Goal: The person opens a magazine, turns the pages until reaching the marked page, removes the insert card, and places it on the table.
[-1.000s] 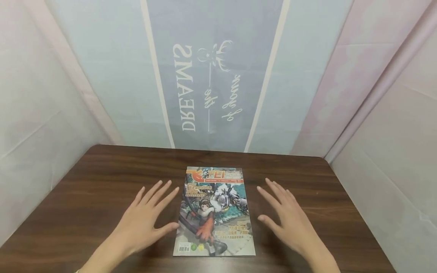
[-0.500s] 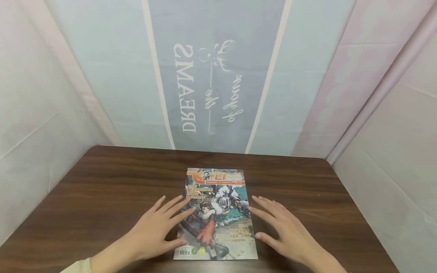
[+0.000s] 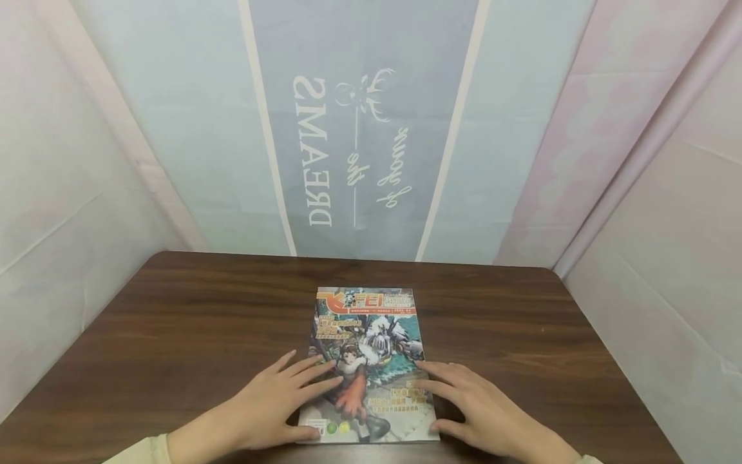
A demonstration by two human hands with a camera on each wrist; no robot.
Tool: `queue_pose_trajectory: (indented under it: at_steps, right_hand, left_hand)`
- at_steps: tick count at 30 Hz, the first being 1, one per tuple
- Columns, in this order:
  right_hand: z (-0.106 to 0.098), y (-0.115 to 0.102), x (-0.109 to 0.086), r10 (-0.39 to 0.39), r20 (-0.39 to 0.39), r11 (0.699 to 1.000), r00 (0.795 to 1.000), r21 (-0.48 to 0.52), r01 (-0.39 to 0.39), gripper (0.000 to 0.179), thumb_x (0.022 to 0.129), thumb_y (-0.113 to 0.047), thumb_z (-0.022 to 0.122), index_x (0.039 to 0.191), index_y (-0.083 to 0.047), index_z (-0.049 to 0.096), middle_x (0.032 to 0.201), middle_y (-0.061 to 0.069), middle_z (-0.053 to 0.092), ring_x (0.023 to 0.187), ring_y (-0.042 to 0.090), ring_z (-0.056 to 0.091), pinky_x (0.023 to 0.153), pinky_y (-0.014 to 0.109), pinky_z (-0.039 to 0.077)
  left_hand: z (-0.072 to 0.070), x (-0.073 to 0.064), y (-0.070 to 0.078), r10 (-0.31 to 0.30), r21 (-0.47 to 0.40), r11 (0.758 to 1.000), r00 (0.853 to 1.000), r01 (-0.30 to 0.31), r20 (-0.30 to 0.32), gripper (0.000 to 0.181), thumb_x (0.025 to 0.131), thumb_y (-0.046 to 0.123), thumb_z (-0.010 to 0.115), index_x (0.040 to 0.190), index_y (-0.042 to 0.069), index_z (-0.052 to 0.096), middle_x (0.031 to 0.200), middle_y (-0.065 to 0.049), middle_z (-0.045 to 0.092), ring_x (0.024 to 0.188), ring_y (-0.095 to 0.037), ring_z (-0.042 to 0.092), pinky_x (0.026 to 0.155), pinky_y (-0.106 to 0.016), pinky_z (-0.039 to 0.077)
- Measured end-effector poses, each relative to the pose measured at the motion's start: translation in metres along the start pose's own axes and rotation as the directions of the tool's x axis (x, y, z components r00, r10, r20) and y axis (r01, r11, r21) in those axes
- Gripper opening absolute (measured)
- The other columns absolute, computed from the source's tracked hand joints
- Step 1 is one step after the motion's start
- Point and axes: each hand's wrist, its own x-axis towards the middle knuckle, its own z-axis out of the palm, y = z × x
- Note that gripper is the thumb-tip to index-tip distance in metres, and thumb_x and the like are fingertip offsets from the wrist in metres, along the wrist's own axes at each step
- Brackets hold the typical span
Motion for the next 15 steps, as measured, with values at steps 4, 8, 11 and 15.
queue_pose_trajectory:
  at_steps: [4,8,11,15]
  right_hand:
    - [0.0019,-0.0009,0.0001,-0.04,0.014,0.999,0.999,0.031,0.04,0.065,0.084,-0.046,0.076,0.142,-0.026,0.053,0.149,0.003,0.047,0.129,0.023,0.05,0.089,0.046,0.053]
    - [0.002,-0.0001,0.0021,-0.033,0.044,0.999,0.998,0.039,0.031,0.065,0.083,-0.047,0.076,0.142,-0.03,0.053,0.149,0.002,0.047,0.13,0.025,0.05,0.092,0.048,0.051]
    - [0.0027,0.0007,0.0027,-0.024,0.058,0.999,0.998,0.035,0.022,0.066,0.081,-0.047,0.077,0.141,-0.031,0.054,0.149,0.002,0.047,0.13,0.027,0.05,0.094,0.049,0.05]
    - [0.0044,0.001,0.0014,-0.019,0.062,0.999,0.998,0.043,0.016,0.063,0.081,-0.048,0.076,0.139,-0.03,0.057,0.147,0.002,0.049,0.129,0.029,0.051,0.093,0.049,0.05]
  left_hand:
    - [0.002,-0.0003,0.0009,0.008,-0.006,1.0,1.0,-0.007,0.014,0.074,0.093,0.072,0.038,0.155,0.032,0.032,0.16,0.004,0.03,0.145,-0.023,0.03,0.111,-0.061,0.031]
    - [0.0032,-0.0002,0.0032,0.012,0.002,1.0,1.0,-0.012,0.008,0.072,0.095,0.071,0.036,0.154,0.031,0.035,0.16,0.004,0.03,0.145,-0.023,0.031,0.111,-0.06,0.032]
    - [0.0036,0.0003,0.0063,0.016,0.008,1.0,1.0,-0.016,-0.011,0.07,0.095,0.071,0.036,0.153,0.031,0.038,0.159,0.003,0.032,0.144,-0.023,0.032,0.111,-0.059,0.033]
    - [0.0037,0.0018,0.0097,0.023,0.006,1.0,0.999,-0.023,-0.036,0.067,0.096,0.068,0.04,0.152,0.031,0.04,0.158,0.003,0.035,0.143,-0.022,0.035,0.11,-0.059,0.034]
